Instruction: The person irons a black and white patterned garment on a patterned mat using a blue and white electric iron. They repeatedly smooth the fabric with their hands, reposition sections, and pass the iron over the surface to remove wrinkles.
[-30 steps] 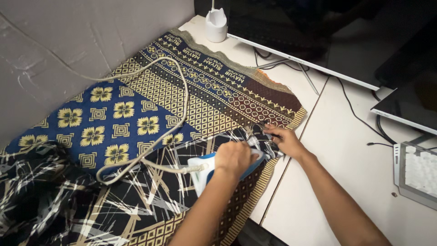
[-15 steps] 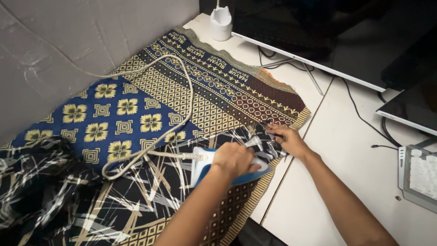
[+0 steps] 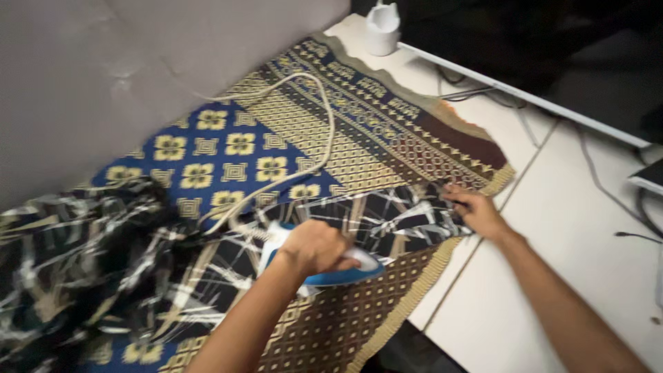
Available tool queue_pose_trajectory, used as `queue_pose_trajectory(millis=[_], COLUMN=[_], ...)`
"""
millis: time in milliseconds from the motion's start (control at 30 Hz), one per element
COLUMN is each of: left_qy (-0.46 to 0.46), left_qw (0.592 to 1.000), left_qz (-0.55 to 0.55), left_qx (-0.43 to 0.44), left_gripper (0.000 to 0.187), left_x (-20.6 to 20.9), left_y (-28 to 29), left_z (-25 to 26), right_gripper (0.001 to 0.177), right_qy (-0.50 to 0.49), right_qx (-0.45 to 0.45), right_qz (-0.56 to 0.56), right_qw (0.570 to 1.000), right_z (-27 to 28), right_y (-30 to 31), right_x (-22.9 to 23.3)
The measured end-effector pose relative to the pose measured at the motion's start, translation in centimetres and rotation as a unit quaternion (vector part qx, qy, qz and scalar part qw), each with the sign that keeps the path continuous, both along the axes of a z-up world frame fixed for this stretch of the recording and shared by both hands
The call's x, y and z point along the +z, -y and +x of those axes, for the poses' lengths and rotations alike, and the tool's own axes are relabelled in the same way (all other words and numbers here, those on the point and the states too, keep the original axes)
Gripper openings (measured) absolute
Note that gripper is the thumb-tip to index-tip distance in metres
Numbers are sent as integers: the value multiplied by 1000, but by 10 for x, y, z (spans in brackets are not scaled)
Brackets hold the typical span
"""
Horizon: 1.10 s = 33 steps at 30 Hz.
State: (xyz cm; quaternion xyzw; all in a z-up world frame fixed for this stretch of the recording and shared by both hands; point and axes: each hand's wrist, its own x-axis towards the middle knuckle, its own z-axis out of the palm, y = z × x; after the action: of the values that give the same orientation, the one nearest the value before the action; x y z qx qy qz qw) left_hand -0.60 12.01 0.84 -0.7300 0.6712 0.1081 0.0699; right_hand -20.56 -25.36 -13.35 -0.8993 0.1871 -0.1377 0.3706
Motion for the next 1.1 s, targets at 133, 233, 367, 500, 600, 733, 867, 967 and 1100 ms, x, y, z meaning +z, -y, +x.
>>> queue_pose_trajectory(millis=[133,233,367,500,600,733,867,967,1100], left_qy=[69,122,163,164,106,77,100,49,-16], left_qw=[993,987,984,964,936,893,863,834,802], left_qz=[92,88,26,-179,-336,-352,-183,-136,-191], left_qx=[-40,-48,-61,-108,-5,268,459,532,566], left_gripper=[55,44,29,29,25,42,46,58,56], left_x=[2,0,2,10,4,-29,-74,-93,-109], left_y=[0,0,-15,-59,-130,-233,-296,-324,-332], left_z=[-9,-19,-25,-17,-1,5,-14,-27,-31], right_gripper=[46,45,39,36,37,42,40,41,48], right_qy=[-26,82,174,300,261,153,17,49,114], right_qx=[-15,-21,96,311,453,568,557,509,453], right_qz=[-135,-197,-146,-186,-222,-316,-376,-422,-429], right_qw=[990,977,969,883,823,745,740,749,773], right_z=[9,31,73,98,112,138,155,168,171], right_y=[-9,-50,-144,-221,-250,-258,-257,-280,-328], right_x=[38,71,117,168,193,196,184,171,153])
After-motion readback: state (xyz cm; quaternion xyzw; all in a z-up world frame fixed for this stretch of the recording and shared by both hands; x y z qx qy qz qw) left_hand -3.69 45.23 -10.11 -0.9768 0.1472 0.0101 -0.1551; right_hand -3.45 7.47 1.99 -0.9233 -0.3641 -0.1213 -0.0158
